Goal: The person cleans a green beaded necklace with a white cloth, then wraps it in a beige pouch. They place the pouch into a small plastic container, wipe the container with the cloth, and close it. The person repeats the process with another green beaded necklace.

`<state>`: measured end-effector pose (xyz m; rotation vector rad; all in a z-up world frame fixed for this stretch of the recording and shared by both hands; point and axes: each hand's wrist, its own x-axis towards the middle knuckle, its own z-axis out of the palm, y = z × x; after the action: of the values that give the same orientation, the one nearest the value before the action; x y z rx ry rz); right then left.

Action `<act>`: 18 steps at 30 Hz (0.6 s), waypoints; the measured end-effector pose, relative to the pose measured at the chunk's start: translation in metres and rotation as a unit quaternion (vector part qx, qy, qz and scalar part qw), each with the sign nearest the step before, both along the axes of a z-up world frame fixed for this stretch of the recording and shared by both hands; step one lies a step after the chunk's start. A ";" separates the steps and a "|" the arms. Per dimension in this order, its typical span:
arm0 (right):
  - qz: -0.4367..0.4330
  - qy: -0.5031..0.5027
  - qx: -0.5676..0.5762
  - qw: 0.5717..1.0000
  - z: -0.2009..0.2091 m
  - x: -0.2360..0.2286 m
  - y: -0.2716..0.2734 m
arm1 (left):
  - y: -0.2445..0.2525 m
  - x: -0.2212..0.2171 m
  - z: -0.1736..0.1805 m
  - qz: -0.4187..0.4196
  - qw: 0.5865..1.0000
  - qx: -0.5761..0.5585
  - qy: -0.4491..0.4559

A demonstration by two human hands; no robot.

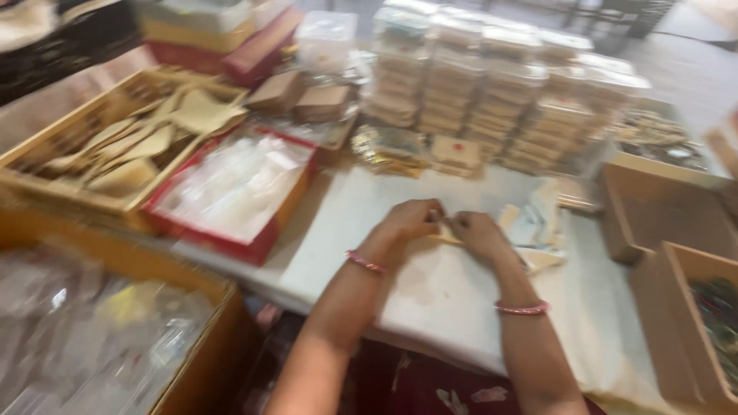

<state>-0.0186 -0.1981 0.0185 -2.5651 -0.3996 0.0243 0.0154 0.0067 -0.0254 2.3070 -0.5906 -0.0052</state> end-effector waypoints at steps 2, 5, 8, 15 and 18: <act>0.009 0.006 -0.012 1.000 -0.003 -0.002 0.000 | -0.006 -0.001 -0.007 0.028 1.000 0.007 -0.005; 0.011 -0.002 -0.024 1.000 0.004 -0.002 0.001 | -0.006 0.008 0.004 0.026 0.997 0.064 -0.037; 0.019 -0.009 -0.026 0.999 -0.004 0.008 -0.005 | 0.029 0.007 0.047 -0.003 0.980 0.172 -0.098; 0.008 -0.107 -0.074 0.992 -0.011 0.010 -0.010 | 0.246 -0.094 0.155 0.125 0.880 0.130 -0.439; -0.026 -0.344 -0.048 0.937 -0.084 0.083 -0.085 | 0.322 -0.206 0.185 0.270 0.871 0.097 -0.399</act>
<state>0.0644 -0.2827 -0.0657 -2.6098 -0.5923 -0.9133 -0.1908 0.3289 0.1592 2.5439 -0.3028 1.2529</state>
